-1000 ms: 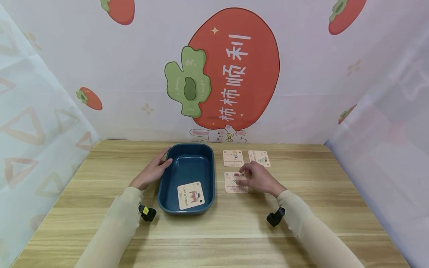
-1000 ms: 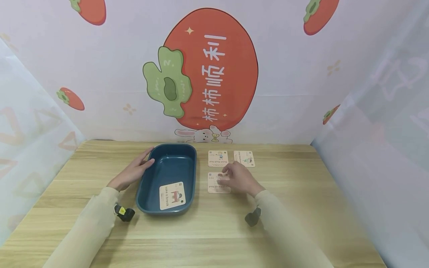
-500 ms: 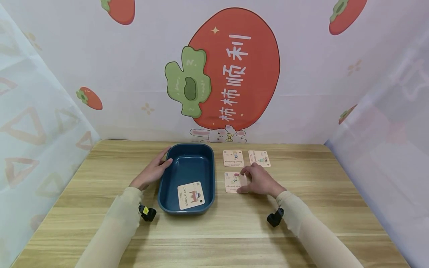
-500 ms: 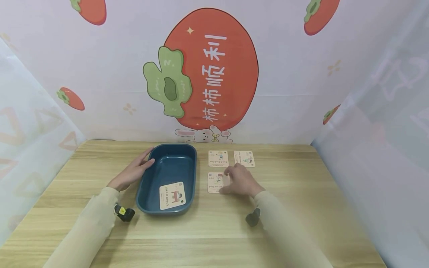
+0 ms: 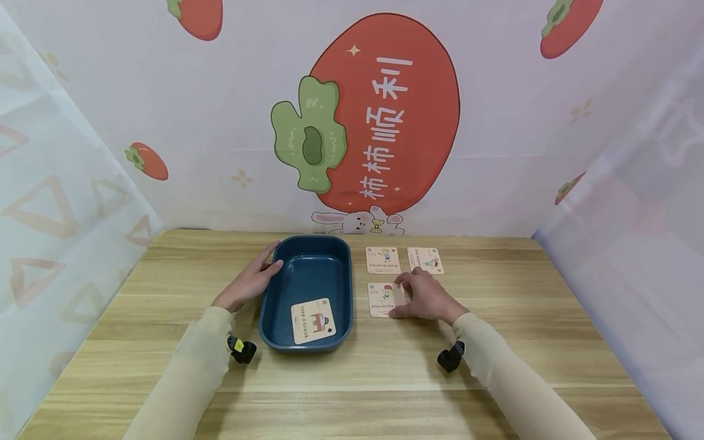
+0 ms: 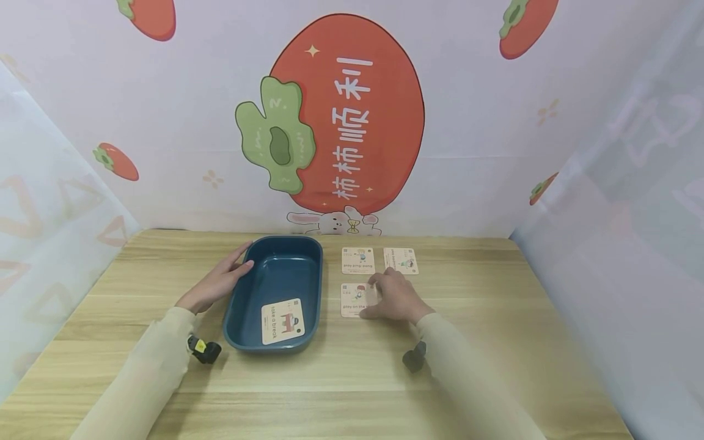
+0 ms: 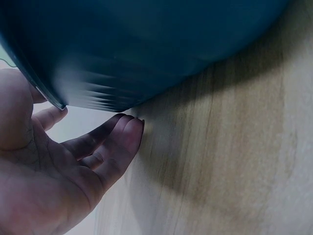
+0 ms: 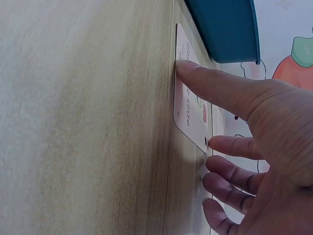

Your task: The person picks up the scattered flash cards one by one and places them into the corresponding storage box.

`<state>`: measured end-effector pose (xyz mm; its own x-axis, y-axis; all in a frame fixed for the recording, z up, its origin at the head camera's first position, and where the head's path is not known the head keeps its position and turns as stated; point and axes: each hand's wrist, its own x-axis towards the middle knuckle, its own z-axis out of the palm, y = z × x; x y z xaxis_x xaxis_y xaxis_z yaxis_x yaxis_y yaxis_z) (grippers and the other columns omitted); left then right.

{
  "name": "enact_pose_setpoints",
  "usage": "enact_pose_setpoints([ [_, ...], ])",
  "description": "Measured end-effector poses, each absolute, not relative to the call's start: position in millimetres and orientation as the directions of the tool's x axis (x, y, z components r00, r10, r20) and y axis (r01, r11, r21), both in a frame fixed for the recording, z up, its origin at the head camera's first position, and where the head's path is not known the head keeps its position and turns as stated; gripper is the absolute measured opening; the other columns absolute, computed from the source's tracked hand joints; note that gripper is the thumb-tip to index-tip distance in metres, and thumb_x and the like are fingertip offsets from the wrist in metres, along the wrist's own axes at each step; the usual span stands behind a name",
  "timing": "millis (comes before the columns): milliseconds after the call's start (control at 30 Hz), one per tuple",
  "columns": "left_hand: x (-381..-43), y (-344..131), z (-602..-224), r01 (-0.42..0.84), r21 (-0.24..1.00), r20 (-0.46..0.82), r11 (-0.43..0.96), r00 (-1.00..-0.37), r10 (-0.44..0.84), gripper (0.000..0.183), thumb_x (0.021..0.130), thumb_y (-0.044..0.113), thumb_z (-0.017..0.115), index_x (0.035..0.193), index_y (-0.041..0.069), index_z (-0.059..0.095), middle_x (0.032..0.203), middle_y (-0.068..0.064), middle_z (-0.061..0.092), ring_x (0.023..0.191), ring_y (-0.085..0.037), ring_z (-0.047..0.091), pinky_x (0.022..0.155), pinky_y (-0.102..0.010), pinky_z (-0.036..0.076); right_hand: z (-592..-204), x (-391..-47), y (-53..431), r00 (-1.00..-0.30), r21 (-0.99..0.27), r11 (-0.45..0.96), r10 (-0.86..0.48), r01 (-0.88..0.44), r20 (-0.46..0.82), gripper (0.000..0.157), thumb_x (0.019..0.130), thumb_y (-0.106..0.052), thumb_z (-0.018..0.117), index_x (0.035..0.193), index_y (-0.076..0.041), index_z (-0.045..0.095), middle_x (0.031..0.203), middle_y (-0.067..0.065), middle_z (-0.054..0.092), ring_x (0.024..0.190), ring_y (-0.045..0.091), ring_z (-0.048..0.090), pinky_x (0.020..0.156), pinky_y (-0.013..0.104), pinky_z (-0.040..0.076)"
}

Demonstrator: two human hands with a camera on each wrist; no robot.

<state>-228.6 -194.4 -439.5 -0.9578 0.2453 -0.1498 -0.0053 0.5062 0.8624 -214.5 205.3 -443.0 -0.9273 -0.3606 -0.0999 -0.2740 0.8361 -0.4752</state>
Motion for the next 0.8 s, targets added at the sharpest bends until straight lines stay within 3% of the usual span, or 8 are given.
enact_pose_setpoints([
  [500, -228.9, -195.1, -438.6, -0.009, 0.867, -0.15, 0.499, -0.958, 0.245, 0.064, 0.112, 0.035, 0.039, 0.165, 0.018, 0.008, 0.164, -0.027, 0.018, 0.145, -0.05, 0.029, 0.111, -0.065, 0.032, -438.4, -213.7, 204.7, -0.924, -0.439, 0.854, -0.364, -0.28, -0.117, 0.085, 0.063, -0.047, 0.096, 0.13, -0.005, 0.065, 0.1, 0.008, 0.054, 0.087, 0.022, 0.046, 0.072, 0.035, 0.039],
  [800, -228.3, -195.4, -439.5, -0.002, 0.866, -0.145, 0.5, -0.958, 0.247, 0.065, 0.111, 0.036, 0.039, 0.165, 0.017, 0.009, 0.164, -0.027, 0.019, 0.144, -0.051, 0.03, 0.111, -0.065, 0.033, -438.1, -213.3, 204.7, -0.929, -0.44, 0.858, -0.35, -0.266, -0.12, 0.084, 0.062, -0.046, 0.097, 0.128, -0.004, 0.066, 0.099, 0.007, 0.054, 0.087, 0.022, 0.046, 0.073, 0.035, 0.04],
])
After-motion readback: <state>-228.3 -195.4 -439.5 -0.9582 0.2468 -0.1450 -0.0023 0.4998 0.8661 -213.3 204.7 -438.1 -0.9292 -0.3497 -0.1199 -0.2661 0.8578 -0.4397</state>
